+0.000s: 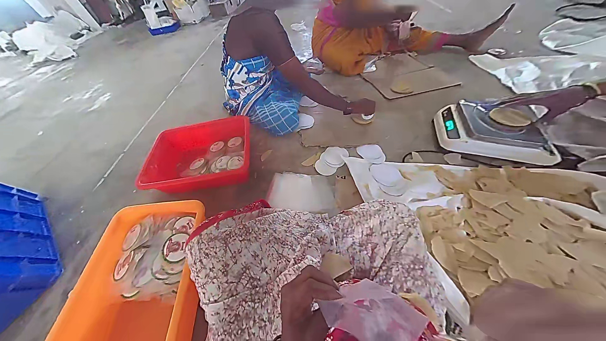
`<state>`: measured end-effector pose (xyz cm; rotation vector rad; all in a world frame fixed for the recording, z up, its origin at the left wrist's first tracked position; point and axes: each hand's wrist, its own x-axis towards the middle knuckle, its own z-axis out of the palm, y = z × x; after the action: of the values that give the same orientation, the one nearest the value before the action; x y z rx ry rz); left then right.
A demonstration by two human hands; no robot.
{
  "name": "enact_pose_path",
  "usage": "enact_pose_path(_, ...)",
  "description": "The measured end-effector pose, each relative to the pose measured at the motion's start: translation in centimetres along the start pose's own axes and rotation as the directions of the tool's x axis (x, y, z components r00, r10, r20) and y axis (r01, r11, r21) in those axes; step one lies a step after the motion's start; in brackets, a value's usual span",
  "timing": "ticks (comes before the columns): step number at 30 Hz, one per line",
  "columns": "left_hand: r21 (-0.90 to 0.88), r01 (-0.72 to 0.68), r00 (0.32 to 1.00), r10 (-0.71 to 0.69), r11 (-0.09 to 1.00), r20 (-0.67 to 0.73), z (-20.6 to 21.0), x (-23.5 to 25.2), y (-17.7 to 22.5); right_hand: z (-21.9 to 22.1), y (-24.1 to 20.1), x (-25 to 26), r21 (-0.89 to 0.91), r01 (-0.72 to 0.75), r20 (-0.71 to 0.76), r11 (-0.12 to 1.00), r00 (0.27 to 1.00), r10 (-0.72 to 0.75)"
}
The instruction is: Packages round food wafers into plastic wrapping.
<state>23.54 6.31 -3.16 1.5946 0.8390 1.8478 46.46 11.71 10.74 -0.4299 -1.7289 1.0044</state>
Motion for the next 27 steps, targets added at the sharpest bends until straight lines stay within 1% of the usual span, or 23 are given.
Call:
enact_pose_path(2, -0.004, 0.004, 1.000, -0.004, 1.000, 0.006, 0.0, -0.1, -0.1, 0.5, 0.4, 0.6, 0.055, 0.003, 0.055, 0.999, 0.998, -0.006)
enact_pose_path(4, -0.008, 0.010, 1.000, -0.010, 1.000, 0.003, 0.2, -0.1, -0.1, 1.5, 0.6, 0.9, 0.088, 0.005, 0.066, 0.996, 0.998, -0.011)
enact_pose_path(8, -0.008, 0.026, 1.000, -0.026, 1.000, 0.004, 0.4, -0.1, 0.1, 3.4, 1.0, 1.2, 0.036, -0.037, 0.121, 0.999, 0.992, 0.033)
enact_pose_path(13, -0.046, 0.046, 0.999, -0.046, 0.998, -0.002, 0.6, -0.5, 0.3, 4.4, 3.1, 0.9, 0.041, -0.129, 0.117, 0.991, 0.985, 0.124)
enact_pose_path(16, -0.104, 0.124, 0.992, -0.121, 0.987, 0.032, 0.6, -1.0, 0.6, 4.6, 4.6, 0.6, 0.083, -0.164, 0.113, 0.983, 0.982, 0.154)
enact_pose_path(18, -0.160, 0.211, 0.977, -0.204, 0.964, 0.058, 0.7, -1.1, 1.1, 4.8, 5.8, 0.1, 0.125, -0.199, 0.112, 0.972, 0.976, 0.186)
enact_pose_path(20, -0.215, 0.297, 0.955, -0.286, 0.930, 0.084, 0.7, -1.0, 1.8, 5.3, 6.6, -0.5, 0.179, -0.271, 0.099, 0.946, 0.962, 0.256)
enact_pose_path(23, -0.326, 0.417, 0.907, -0.410, 0.848, 0.095, 0.8, -0.9, 2.5, 6.1, 7.2, -1.0, 0.244, -0.393, 0.100, 0.887, 0.920, 0.380)
enact_pose_path(25, -0.395, 0.477, 0.873, -0.474, 0.785, 0.113, 0.7, -0.8, 2.6, 6.1, 7.8, -1.4, 0.228, -0.393, 0.097, 0.891, 0.919, 0.381)
enact_pose_path(27, -0.420, 0.505, 0.857, -0.494, 0.754, 0.144, 0.4, -0.8, 2.4, 5.6, 8.5, -1.7, 0.114, -0.320, 0.105, 0.941, 0.945, 0.309)
